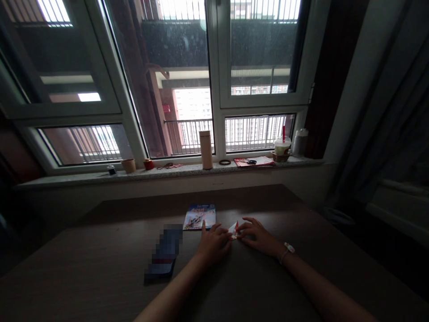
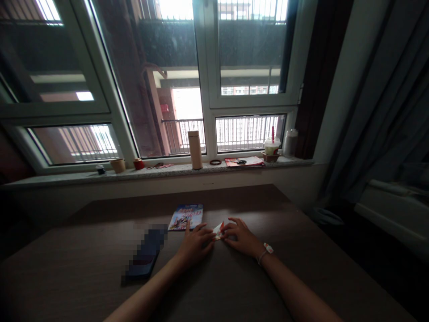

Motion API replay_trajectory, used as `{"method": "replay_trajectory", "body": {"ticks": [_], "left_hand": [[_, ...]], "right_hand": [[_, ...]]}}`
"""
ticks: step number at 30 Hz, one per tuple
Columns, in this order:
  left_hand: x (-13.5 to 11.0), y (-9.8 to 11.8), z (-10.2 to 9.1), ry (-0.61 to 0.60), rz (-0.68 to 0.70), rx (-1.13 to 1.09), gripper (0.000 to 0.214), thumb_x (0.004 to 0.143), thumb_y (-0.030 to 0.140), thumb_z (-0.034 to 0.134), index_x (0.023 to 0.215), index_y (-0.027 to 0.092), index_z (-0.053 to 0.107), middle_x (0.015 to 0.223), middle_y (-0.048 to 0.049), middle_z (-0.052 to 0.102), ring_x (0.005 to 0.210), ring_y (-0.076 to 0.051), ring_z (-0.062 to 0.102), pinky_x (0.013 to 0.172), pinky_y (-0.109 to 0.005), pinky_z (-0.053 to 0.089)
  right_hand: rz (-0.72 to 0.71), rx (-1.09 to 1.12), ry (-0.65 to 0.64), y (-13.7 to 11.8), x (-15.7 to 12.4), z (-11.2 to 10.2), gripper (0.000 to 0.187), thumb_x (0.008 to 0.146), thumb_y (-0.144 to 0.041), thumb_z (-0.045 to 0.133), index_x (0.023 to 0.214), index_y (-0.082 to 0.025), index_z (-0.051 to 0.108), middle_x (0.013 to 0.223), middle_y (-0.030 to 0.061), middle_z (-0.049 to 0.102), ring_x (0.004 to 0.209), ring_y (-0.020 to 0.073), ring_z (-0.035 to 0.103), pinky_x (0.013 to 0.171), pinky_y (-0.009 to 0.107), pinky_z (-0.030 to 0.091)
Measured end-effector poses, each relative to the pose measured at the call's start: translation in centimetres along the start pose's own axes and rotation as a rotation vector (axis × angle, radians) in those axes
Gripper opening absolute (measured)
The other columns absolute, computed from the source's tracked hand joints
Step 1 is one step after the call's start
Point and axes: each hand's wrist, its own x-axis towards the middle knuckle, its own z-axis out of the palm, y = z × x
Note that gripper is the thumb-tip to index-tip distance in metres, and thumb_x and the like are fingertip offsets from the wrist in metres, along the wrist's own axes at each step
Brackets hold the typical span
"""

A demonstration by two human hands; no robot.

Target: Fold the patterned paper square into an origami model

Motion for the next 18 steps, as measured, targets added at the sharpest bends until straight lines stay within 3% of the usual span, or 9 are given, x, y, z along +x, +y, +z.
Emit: {"method": "replay_trajectory", "body": {"ticks": [7, 18], "left_hand": [[0.21, 0.29, -0.24, -0.001, -0.087, -0.072, 0.026, 0.091, 0.031, 0.057, 0.114, 0.036, 0.068, 0.118, 0.002, 0.07, 0.129, -0.027, 0.046, 0.113, -0.066, -0.007], [0.02, 0.69, -0.03, 0.008, -0.029, -0.027, 0.022, 0.09, 0.032, 0.058, 0.107, 0.04, 0.069, 0.12, 0.0048, 0.068, 0.13, -0.028, 0.043, 0.111, -0.069, -0.008]], "right_hand": [[-0.016, -0.022, 0.011, -0.59, 0.01, 0.38, 0.016, 0.085, -0.032, 0.061, 0.097, -0.03, 0.072, 0.118, 0.0009, 0.064, 0.134, 0.0262, 0.035, 0.115, 0.052, 0.02], [-0.038, 0.004, 0.036, -0.19, 0.14, 0.65, 0.017, 0.085, -0.029, 0.062, 0.098, -0.032, 0.073, 0.116, 0.0005, 0.065, 0.133, 0.0246, 0.037, 0.115, 0.05, 0.024]]}}
